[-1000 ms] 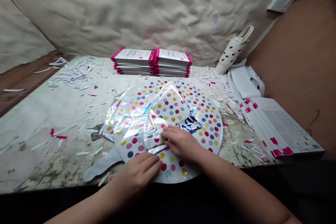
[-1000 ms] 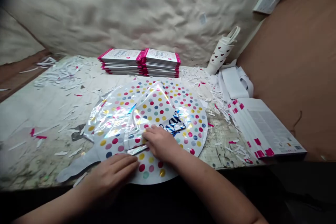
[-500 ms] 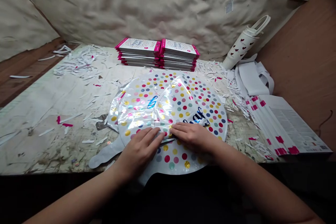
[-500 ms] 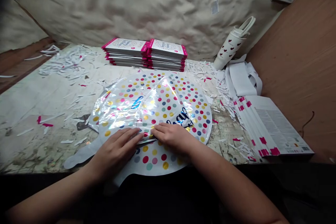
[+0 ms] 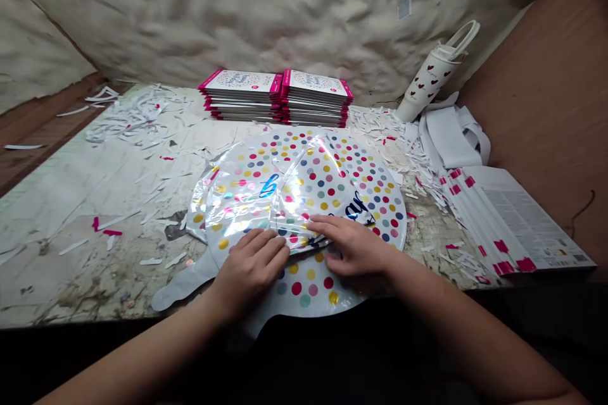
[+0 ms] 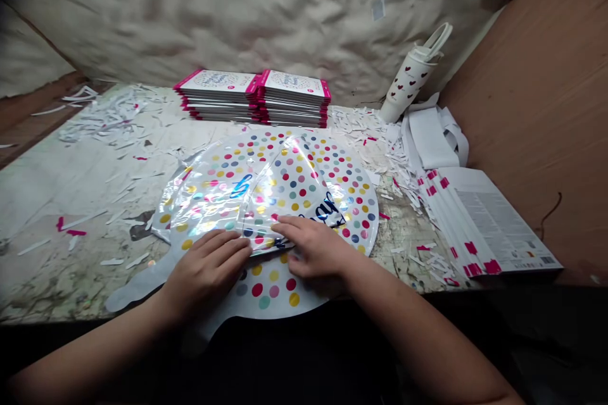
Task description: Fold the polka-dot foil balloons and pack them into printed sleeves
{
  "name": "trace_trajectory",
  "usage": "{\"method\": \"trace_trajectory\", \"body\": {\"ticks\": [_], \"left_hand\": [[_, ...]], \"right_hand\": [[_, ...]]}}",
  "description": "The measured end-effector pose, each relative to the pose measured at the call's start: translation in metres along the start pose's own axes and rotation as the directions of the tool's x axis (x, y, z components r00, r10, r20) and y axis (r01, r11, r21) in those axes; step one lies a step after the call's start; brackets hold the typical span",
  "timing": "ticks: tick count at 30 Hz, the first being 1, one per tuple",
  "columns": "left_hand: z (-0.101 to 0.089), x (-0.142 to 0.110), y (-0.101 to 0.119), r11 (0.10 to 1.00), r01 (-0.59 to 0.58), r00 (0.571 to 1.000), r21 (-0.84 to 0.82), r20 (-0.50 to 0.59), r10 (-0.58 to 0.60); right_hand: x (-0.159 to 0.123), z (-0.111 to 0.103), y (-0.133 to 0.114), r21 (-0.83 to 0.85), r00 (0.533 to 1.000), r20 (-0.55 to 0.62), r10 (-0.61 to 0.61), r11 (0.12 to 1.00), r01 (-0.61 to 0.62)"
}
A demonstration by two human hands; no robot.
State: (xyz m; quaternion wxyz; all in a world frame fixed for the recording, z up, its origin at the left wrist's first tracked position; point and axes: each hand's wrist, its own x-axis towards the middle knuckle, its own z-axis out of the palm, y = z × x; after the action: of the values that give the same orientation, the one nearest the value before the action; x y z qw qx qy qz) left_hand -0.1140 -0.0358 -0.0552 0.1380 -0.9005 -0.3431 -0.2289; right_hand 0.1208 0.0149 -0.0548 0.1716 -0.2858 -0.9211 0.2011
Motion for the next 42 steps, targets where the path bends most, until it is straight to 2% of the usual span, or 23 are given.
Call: {"method": "trace_trajectory", "body": {"ticks": [3,5,9,15,18,20,22,23,26,27,28,29,30,31,32,33,35,38,42], "left_hand": [[-0.004,0.004,0.001,0.994,-0.074,0.994,-0.082,-0.086,0.067],[-0.003,0.007,0.001,0.993,-0.073,0.995,-0.091,-0.073,0.066],[0.005,0.008,-0.003,0.996,0.002,0.999,-0.084,-0.044,-0.005],[0.006,0.006,-0.006,0.951,-0.023,0.997,-0.309,-0.081,-0.002],[0.003,0.009,-0.001,0.940,-0.062,0.996,-0.337,-0.084,0.035],[-0.004,0.015,0.007,0.941,-0.059,0.996,-0.334,-0.090,0.031],[-0.015,0.025,0.017,0.923,-0.033,0.999,-0.384,-0.035,0.021],[-0.021,0.032,0.021,0.891,-0.016,0.998,-0.453,0.041,0.039],[-0.029,0.066,0.023,0.720,0.078,0.944,-0.690,0.283,0.169],[-0.024,0.080,0.019,0.682,0.098,0.930,-0.725,0.311,0.197],[-0.014,0.094,0.014,0.701,0.103,0.938,-0.706,0.304,0.169],[0.001,0.107,0.007,0.760,0.060,0.948,-0.647,0.275,0.159],[0.019,0.120,0.000,0.818,-0.015,0.946,-0.575,0.257,0.198],[0.038,0.130,-0.006,0.855,-0.087,0.908,-0.512,0.313,0.280],[0.057,0.137,-0.011,0.880,-0.134,0.852,-0.456,0.400,0.337],[0.075,0.142,-0.016,0.902,-0.144,0.818,-0.406,0.465,0.340],[0.101,0.145,-0.020,0.925,-0.132,0.799,-0.357,0.513,0.312],[0.112,0.139,-0.018,0.945,-0.105,0.831,-0.310,0.494,0.255],[0.103,0.135,-0.009,0.968,-0.052,0.865,-0.246,0.474,0.167]], "right_hand": [[-0.002,0.016,-0.003,-0.159,0.993,-0.113,0.029,0.986,-0.047],[-0.003,0.027,-0.001,-0.229,0.979,-0.201,0.012,0.972,-0.059],[-0.004,0.033,0.006,-0.162,0.938,-0.347,0.004,0.985,-0.065],[-0.008,0.018,0.000,-0.094,0.944,-0.320,-0.078,0.994,0.051],[-0.012,0.011,-0.005,-0.099,0.932,-0.358,-0.056,0.995,0.022],[-0.017,0.008,-0.008,-0.192,0.939,-0.341,-0.042,0.981,-0.026],[-0.024,0.006,-0.007,-0.287,0.942,-0.334,-0.040,0.956,-0.061],[-0.027,0.007,-0.005,-0.310,0.939,-0.341,-0.047,0.949,-0.065],[-0.035,0.009,0.009,-0.288,0.931,-0.342,-0.129,0.957,0.027],[-0.037,0.010,0.016,-0.262,0.934,-0.317,-0.165,0.962,0.081],[-0.038,0.011,0.021,-0.233,0.939,-0.283,-0.195,0.964,0.130],[-0.038,0.011,0.027,-0.205,0.942,-0.251,-0.222,0.963,0.172],[-0.039,0.011,0.031,-0.177,0.943,-0.225,-0.246,0.962,0.209],[-0.040,0.011,0.034,-0.152,0.943,-0.208,-0.258,0.961,0.229],[-0.042,0.010,0.037,-0.132,0.945,-0.206,-0.255,0.964,0.231],[-0.045,0.008,0.038,-0.118,0.948,-0.220,-0.231,0.971,0.210],[-0.054,0.005,0.040,-0.098,0.951,-0.274,-0.143,0.988,0.120],[-0.071,-0.002,0.040,-0.073,0.946,-0.319,-0.054,0.997,0.033],[-0.084,-0.006,0.035,-0.092,0.955,-0.273,-0.115,0.991,0.094]]}}
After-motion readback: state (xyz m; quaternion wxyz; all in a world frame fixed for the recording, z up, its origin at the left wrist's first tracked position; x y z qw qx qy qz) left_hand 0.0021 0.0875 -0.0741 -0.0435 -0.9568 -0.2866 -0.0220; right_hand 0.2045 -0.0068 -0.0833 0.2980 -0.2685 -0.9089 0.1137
